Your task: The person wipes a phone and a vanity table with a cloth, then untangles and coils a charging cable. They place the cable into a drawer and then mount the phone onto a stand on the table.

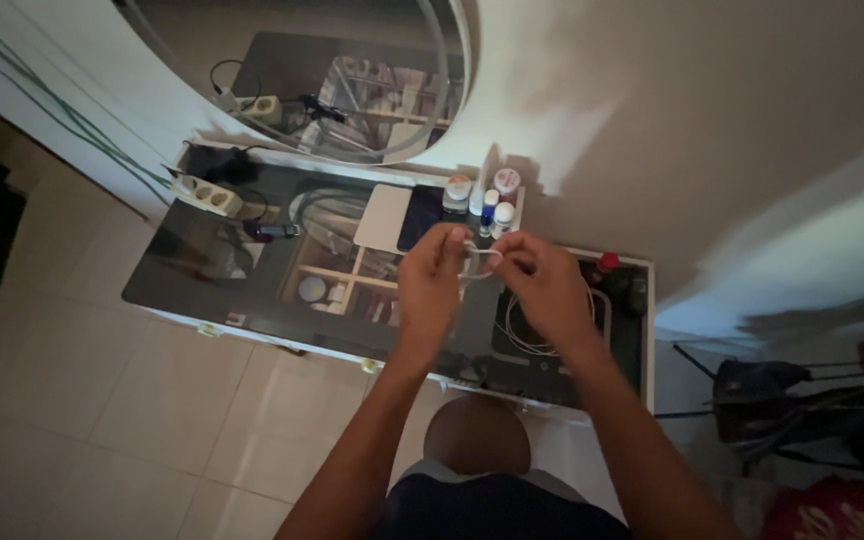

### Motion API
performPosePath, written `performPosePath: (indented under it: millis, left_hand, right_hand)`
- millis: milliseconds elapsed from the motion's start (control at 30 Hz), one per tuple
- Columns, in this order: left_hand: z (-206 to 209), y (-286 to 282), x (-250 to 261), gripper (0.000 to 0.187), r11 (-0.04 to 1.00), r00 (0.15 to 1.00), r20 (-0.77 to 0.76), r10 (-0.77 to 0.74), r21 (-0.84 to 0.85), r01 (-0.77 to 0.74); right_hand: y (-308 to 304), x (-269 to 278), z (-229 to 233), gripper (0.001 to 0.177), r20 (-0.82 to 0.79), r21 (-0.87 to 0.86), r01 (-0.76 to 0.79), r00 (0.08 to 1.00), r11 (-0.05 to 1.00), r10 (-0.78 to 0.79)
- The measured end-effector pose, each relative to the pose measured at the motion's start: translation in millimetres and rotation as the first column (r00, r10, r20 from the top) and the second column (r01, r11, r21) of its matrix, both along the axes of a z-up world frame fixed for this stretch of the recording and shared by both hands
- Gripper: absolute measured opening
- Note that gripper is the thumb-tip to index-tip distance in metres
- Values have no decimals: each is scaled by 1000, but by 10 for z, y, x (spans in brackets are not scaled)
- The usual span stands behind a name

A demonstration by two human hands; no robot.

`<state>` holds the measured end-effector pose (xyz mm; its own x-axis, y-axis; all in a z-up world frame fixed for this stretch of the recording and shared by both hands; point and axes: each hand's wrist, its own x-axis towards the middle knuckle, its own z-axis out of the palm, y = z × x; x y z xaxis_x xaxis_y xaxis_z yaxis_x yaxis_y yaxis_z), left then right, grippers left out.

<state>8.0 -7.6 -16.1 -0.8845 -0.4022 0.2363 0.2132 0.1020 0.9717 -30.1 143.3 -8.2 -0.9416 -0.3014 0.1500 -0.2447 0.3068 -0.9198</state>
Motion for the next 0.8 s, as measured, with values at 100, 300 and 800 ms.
performPosePath:
  millis: [100,300,800]
  left_hand:
    - [97,-83,65,28,999,999,41,0,-42,1]
    - [156,-148,116,18,803,941,44,-334,537,260]
    - [260,79,177,20,971,991,-60,-118,201,128]
  right_hand:
    - [77,-94,4,17,104,-176,-51,992,983,70]
    - [88,-134,-187,16,-29,-155,8,999,988,-13]
    - [134,127,-214,26,-25,-318,-309,948,896,318]
